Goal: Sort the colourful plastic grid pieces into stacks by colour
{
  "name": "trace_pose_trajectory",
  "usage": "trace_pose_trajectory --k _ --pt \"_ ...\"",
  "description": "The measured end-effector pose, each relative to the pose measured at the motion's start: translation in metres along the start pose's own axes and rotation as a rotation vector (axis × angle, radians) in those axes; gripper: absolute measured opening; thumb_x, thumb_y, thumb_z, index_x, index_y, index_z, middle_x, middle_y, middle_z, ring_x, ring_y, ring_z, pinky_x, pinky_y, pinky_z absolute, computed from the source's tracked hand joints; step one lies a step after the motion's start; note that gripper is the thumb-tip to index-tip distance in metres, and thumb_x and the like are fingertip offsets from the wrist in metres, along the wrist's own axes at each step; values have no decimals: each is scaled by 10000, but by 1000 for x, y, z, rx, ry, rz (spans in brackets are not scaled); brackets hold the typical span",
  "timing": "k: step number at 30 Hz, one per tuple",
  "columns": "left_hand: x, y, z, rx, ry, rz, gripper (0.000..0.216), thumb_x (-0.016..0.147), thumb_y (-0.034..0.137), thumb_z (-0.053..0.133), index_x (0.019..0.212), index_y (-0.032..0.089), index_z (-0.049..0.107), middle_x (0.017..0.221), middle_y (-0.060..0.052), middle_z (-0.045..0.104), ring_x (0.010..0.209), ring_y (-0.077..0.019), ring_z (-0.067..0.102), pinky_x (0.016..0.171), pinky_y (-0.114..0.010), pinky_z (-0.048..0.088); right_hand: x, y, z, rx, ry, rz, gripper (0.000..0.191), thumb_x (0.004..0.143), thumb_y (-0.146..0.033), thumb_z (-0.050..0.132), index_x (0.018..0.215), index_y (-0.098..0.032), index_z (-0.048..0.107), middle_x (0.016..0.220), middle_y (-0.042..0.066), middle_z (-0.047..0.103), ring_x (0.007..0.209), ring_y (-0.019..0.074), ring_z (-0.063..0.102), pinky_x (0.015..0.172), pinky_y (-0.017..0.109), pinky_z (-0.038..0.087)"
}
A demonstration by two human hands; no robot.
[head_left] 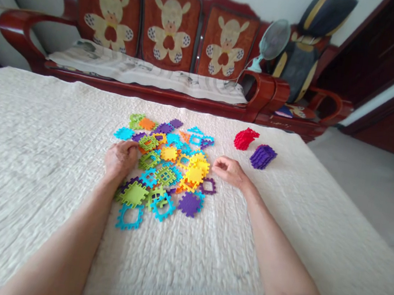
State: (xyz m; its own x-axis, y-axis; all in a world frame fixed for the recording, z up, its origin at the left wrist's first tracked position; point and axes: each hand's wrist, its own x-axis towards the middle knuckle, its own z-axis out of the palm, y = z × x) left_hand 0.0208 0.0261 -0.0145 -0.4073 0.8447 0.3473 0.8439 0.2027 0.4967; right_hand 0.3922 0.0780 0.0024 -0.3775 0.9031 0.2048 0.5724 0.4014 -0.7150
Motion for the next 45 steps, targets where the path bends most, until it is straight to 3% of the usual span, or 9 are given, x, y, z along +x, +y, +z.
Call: trace_pose_trajectory --k 4,10,14,18,24,28,35,39,45 --pt "0 0 0 -36 -27 -8 390 888 262 451 1072 203 789 1077 -86 763 991 -250 677 981 -389 508 -5 4 19 -88 216 -57 146 799 -326 567 698 -225 597 752 9 640 693 165 584 716 295 481" --pt "3 3 -1 -179 -28 -104 378 885 233 464 1089 202 781 1081 -65 776 1000 -221 695 978 -361 518 -4 2 27 -331 227 -101 100 804 -209 559 716 -231 602 791 39 619 771 199 580 775 308 473" --pt "-1 0 -15 -343 -129 -133 393 851 190 464 1092 168 775 1091 -62 778 1048 -206 695 996 -322 514 -4 -2 30 -401 239 -81 108 809 -183 547 721 -233 586 818 58 617 817 220 569 796 320 458" --pt "-32 -7 -39 -318 -141 -103 397 841 191 463 1094 160 768 991 -78 781 940 -218 716 907 -351 563 3 -6 28 -359 232 -5 121 788 -189 551 676 -233 563 782 56 621 804 221 576 797 324 455" --pt "-106 -7 -63 -276 -114 90 247 814 234 589 1002 214 748 1168 -121 734 1158 -285 643 1127 -464 441 -6 -34 19 -290 224 98 87 762 -230 546 748 -230 632 791 56 681 839 249 638 830 371 508" --pt "-132 -6 -63 -199 -67 274 261 894 299 560 1085 207 712 1164 -143 708 1151 -281 628 1167 -486 393 -52 -78 52 -170 299 -173 247 805 -263 544 999 -196 680 1126 130 709 1122 271 635 1032 430 484" --pt "-139 -14 -56 -180 -23 302 310 870 333 621 1131 183 694 1253 -147 673 1224 -302 589 1067 -479 479 -95 -147 129 -59 263 -426 341 880 -277 553 1187 -171 655 1221 144 685 1191 276 611 1065 452 474" --pt "-135 -17 -52 -273 -14 255 182 825 321 675 956 198 702 1185 -121 704 1170 -277 623 1043 -460 488 -90 -143 150 -145 203 -402 428 841 -288 619 1247 -153 632 1262 164 671 1222 321 578 1068 511 443" --pt "-126 -20 -49 -378 -3 174 189 873 344 602 778 202 683 1090 -103 745 1024 -233 683 979 -419 521 -84 -119 165 -48 335 -281 385 895 -188 474 1247 -133 620 1181 166 687 1126 287 617 996 476 505"
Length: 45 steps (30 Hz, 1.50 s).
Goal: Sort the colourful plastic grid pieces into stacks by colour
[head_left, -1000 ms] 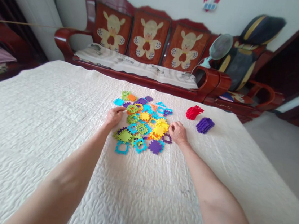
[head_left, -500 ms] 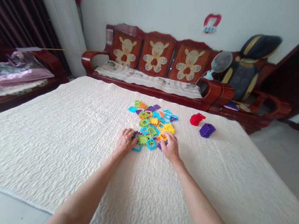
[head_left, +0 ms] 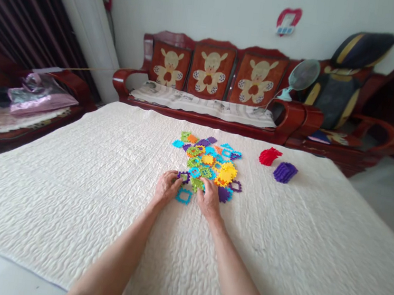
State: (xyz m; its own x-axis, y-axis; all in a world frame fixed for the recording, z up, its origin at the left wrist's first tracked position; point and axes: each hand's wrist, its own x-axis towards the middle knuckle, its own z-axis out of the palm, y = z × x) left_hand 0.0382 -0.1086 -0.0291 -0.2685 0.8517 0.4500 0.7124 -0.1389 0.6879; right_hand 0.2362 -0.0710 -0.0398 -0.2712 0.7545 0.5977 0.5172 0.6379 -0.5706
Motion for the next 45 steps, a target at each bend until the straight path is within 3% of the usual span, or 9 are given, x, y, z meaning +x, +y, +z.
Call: trace_pose_trajectory --k 5,9,14,18,23,32,38,42,45 --pt "3 2 -3 -92 -9 -92 315 874 434 591 696 192 689 1023 -93 757 962 -229 689 943 -397 539 1 -1 6 24 87 60 398 956 -199 393 1314 -137 556 1225 176 657 1161 285 599 1018 505 507" --pt "18 6 4 -177 48 -136 345 896 474 578 788 186 736 998 -83 756 986 -232 696 928 -377 556 1 -9 1 37 94 -7 565 857 -196 505 1416 -135 460 1365 193 571 1305 321 521 1093 567 460" --pt "49 20 38 -197 140 27 298 892 466 626 938 210 771 1142 -101 744 1082 -245 692 994 -427 550 4 -9 -7 106 246 -21 573 867 -222 520 1434 -186 440 1378 162 564 1296 304 543 1081 562 487" --pt "54 33 59 -219 42 192 279 935 400 589 1069 242 776 1251 -96 708 1141 -231 680 1002 -405 561 10 -2 -9 104 391 41 529 941 -270 521 1455 -194 422 1369 175 572 1271 292 573 1025 527 537" --pt "45 38 66 -215 -28 346 266 966 313 541 1098 271 768 1293 -78 688 1134 -194 685 978 -367 582 16 1 -8 97 421 38 526 945 -350 604 1425 -186 462 1316 176 617 1205 286 617 968 486 574" --pt "42 42 69 -159 -37 436 276 978 262 509 1122 241 743 1251 -96 704 1143 -184 684 977 -334 581 21 6 -10 36 490 59 287 931 -372 635 1156 -198 593 1106 127 677 1061 257 657 920 474 588" --pt "48 40 57 -95 47 307 385 981 218 398 1253 220 672 1256 -95 711 1175 -177 663 1021 -341 542 21 8 -13 57 478 108 282 914 -362 650 1141 -205 589 1082 113 669 1011 245 651 876 433 584" --pt "56 21 46 42 127 138 397 926 202 393 1146 212 723 1220 -89 723 1143 -208 669 1028 -387 531 22 7 -14 56 477 122 287 904 -355 653 1142 -210 587 1083 108 658 1012 245 637 890 440 572" --pt "60 3 40 150 93 24 378 865 191 425 1048 208 755 1171 -89 735 1082 -230 683 1019 -404 532 21 7 -14 53 485 121 289 899 -353 657 1139 -213 577 1086 104 648 1013 242 629 888 433 568"
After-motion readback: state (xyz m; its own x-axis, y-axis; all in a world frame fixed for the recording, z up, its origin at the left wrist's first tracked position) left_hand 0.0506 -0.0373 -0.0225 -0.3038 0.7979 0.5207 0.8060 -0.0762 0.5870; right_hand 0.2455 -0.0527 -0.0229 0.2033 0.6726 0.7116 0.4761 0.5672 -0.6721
